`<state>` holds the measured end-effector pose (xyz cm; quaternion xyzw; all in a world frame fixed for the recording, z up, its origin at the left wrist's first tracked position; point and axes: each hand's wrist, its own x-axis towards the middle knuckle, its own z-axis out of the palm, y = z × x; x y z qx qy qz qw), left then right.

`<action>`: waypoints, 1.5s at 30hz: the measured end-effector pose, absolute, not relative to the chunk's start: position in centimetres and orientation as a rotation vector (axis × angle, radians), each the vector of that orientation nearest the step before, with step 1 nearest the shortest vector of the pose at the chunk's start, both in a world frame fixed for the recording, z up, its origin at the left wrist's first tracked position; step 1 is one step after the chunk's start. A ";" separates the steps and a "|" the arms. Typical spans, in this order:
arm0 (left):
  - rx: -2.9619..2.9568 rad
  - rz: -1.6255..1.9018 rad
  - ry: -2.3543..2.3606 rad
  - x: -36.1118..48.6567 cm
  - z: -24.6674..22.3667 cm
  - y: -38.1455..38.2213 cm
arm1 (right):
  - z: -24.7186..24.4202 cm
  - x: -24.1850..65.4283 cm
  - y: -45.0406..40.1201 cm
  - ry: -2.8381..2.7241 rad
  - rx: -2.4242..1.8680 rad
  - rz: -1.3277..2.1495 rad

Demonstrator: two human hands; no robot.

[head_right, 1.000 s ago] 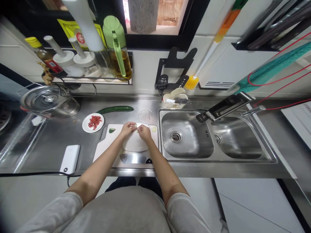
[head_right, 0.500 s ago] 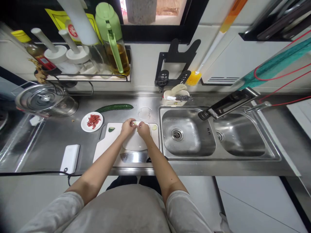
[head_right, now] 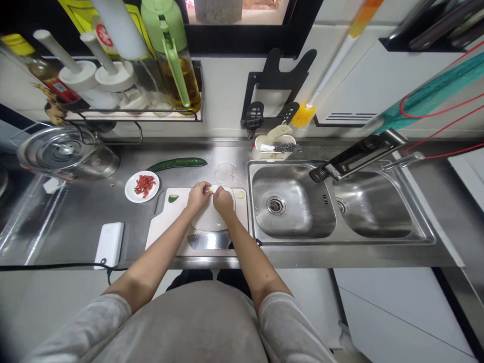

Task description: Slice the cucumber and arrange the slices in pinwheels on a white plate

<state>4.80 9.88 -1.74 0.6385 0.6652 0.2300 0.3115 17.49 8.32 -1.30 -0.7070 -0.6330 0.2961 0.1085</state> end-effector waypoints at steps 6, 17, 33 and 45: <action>1.691 0.631 1.724 4.8 -2.3 9.9 | -1.7 17.3 8.5 -1.840 -2.074 0.861; 1.702 0.659 1.684 4.6 -2.5 10.2 | -2.9 17.4 8.7 -1.738 -2.012 0.933; 1.457 0.946 1.818 3.8 0.3 8.3 | -1.0 18.0 7.2 -1.759 -2.072 0.860; 1.376 0.834 2.227 -3.2 0.0 -5.0 | 1.8 20.2 1.9 -1.772 -1.877 0.867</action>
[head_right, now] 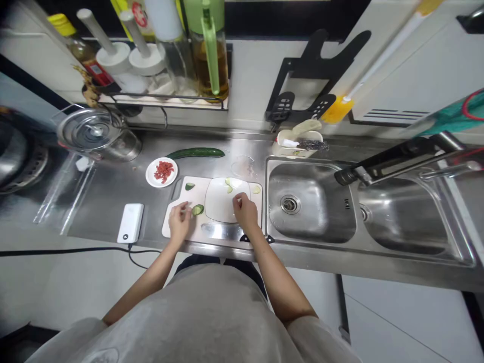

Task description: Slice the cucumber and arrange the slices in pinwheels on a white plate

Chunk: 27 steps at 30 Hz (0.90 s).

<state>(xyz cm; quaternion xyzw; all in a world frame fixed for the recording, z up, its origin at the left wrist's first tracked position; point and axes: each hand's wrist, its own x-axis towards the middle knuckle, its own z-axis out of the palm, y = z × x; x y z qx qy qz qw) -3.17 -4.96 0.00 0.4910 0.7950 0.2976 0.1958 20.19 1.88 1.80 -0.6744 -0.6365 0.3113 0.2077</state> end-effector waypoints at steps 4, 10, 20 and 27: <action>1.532 0.508 2.206 -3.7 -0.7 -5.3 | 2.3 19.8 -0.2 -1.807 -1.787 0.911; 1.545 0.610 2.130 -4.0 -1.3 -4.5 | 3.1 18.7 -1.8 -1.818 -1.751 0.947; 1.127 0.905 1.992 -4.5 -2.3 -4.4 | 3.3 17.0 -2.8 -1.913 -1.724 0.988; 0.815 1.089 1.861 -4.3 -1.1 -4.1 | 3.3 16.3 -3.7 -1.977 -1.693 1.045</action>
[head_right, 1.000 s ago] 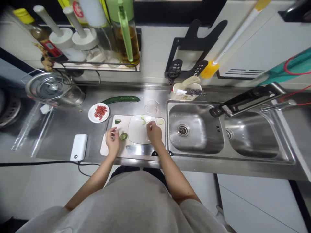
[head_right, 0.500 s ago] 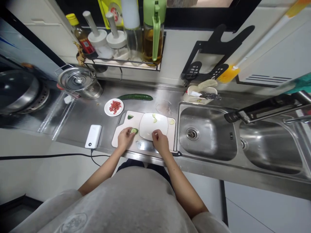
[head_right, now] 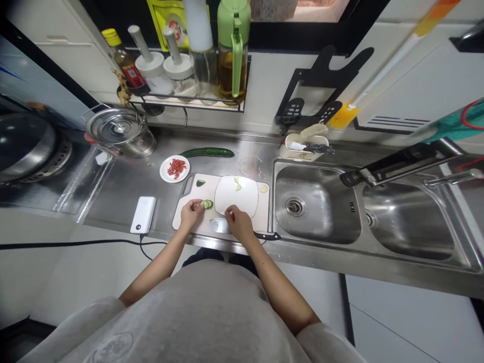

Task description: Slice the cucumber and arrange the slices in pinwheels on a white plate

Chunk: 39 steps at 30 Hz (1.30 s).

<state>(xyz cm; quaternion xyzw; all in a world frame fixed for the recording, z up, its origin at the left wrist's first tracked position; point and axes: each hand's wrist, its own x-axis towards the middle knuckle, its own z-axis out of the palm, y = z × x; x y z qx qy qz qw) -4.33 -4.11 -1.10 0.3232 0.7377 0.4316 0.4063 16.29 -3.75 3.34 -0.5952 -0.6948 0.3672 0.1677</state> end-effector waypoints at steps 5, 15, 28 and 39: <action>0.526 1.174 1.629 -3.6 1.3 -5.2 | 3.8 15.2 -4.5 -1.973 -1.657 1.130; 0.330 1.001 1.204 -0.8 6.0 -6.5 | 4.0 14.0 -5.0 -1.623 -1.434 1.344; 0.376 0.845 1.179 -0.2 7.9 -5.7 | 7.7 15.5 -4.1 -1.458 -1.299 1.375; 0.305 0.681 0.958 0.0 9.8 -4.2 | 10.1 18.3 -2.6 -1.766 -1.191 1.228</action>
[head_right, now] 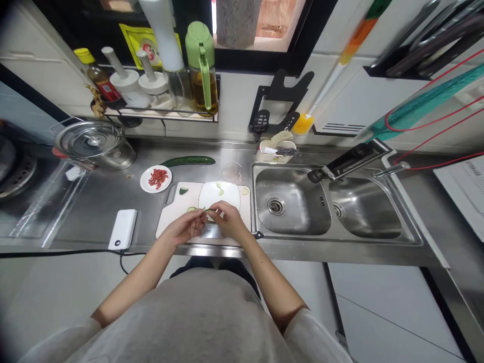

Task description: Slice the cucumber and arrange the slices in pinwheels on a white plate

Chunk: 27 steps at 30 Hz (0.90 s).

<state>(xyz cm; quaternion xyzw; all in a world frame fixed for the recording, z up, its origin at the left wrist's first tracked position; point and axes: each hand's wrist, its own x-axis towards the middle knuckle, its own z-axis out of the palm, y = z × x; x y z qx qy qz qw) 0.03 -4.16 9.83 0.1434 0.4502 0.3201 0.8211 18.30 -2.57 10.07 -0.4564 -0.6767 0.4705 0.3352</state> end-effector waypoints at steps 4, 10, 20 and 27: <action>0.390 0.760 0.956 0.3 10.3 -4.0 | 10.5 18.4 -2.5 -1.701 -1.258 1.302; 0.526 0.859 1.004 0.7 10.9 -3.9 | 10.6 18.2 -2.3 -1.494 -1.238 1.501; 0.679 0.989 1.129 1.3 11.9 -4.0 | 11.6 18.1 -2.3 -1.561 -1.176 1.564; 0.779 1.034 1.158 1.2 11.5 -4.0 | 11.3 18.0 -2.2 -1.502 -1.106 1.623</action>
